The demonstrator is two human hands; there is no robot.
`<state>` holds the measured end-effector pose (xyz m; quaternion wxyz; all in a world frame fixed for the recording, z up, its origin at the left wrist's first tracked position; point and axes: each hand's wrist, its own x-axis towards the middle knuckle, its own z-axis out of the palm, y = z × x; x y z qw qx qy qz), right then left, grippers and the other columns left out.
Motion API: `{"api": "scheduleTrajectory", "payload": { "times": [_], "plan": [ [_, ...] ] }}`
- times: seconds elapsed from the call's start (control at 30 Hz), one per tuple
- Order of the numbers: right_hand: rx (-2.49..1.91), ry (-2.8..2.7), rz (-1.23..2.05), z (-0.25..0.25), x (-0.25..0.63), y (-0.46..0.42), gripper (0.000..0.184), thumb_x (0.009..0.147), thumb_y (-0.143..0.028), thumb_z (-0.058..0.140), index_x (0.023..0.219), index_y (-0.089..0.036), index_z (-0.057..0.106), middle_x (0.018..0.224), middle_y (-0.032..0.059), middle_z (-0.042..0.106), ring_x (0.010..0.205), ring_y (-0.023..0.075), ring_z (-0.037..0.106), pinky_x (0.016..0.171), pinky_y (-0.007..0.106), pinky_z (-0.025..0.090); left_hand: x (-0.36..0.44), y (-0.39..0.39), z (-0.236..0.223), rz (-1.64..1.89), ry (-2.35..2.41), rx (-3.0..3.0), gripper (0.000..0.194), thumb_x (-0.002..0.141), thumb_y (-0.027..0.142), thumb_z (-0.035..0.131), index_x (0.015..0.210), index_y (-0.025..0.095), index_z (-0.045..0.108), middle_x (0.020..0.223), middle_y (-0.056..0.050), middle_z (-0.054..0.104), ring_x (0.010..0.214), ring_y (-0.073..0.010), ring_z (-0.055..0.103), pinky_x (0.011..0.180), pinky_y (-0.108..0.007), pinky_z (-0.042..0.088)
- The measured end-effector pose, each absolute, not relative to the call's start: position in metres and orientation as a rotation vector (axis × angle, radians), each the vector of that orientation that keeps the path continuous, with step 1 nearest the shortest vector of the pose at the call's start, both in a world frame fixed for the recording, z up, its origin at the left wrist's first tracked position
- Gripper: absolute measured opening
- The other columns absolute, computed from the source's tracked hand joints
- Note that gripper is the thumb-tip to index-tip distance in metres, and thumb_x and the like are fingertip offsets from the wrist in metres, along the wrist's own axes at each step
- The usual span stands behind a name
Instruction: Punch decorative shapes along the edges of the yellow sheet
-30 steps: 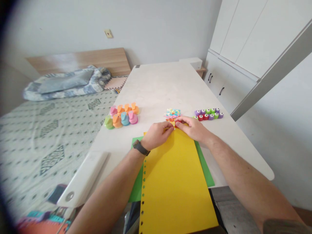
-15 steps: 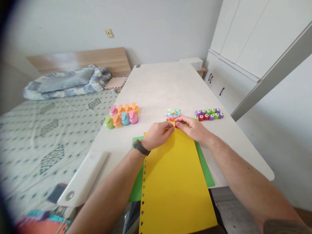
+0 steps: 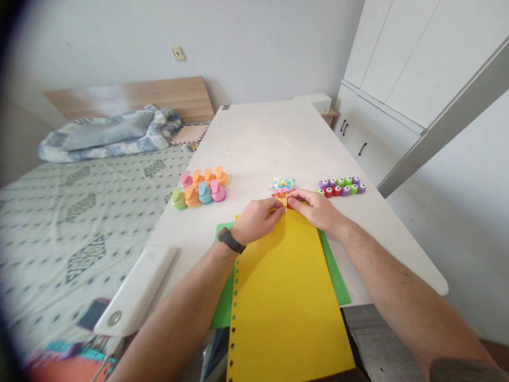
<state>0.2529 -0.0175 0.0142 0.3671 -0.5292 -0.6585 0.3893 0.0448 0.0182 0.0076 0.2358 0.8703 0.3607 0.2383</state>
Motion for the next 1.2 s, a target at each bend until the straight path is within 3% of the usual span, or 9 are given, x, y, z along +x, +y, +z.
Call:
{"api": "scheduleTrajectory", "payload": {
  "times": [0.93, 1.2],
  "plan": [
    [-1.370, -1.694, 0.980, 0.0150, 0.2527, -0.0177, 0.041, 0.091, -0.059, 0.057, 0.101, -0.024, 0.074, 0.104, 0.0048, 0.075, 0.102, 0.0275, 0.066, 0.092, 0.040, 0.050, 0.0451, 0.0175, 0.0060, 0.676, 0.985, 2.364, 0.020, 0.096, 0.028, 0.049, 0.092, 0.020, 0.066, 0.085, -0.003, 0.073, 0.074, -0.0160, 0.064, 0.067, -0.027, 0.043],
    [-1.283, -1.772, 0.957, 0.0180, 0.2516, -0.0193, 0.038, 0.091, -0.053, 0.061, 0.115, -0.027, 0.073, 0.120, 0.0052, 0.073, 0.113, 0.0299, 0.064, 0.103, 0.046, 0.048, 0.0453, 0.0172, 0.0070, 0.640, 0.999, 2.356, 0.021, 0.097, 0.029, 0.049, 0.094, 0.020, 0.068, 0.087, -0.003, 0.074, 0.076, -0.0167, 0.065, 0.068, -0.027, 0.043]
  ]
}}
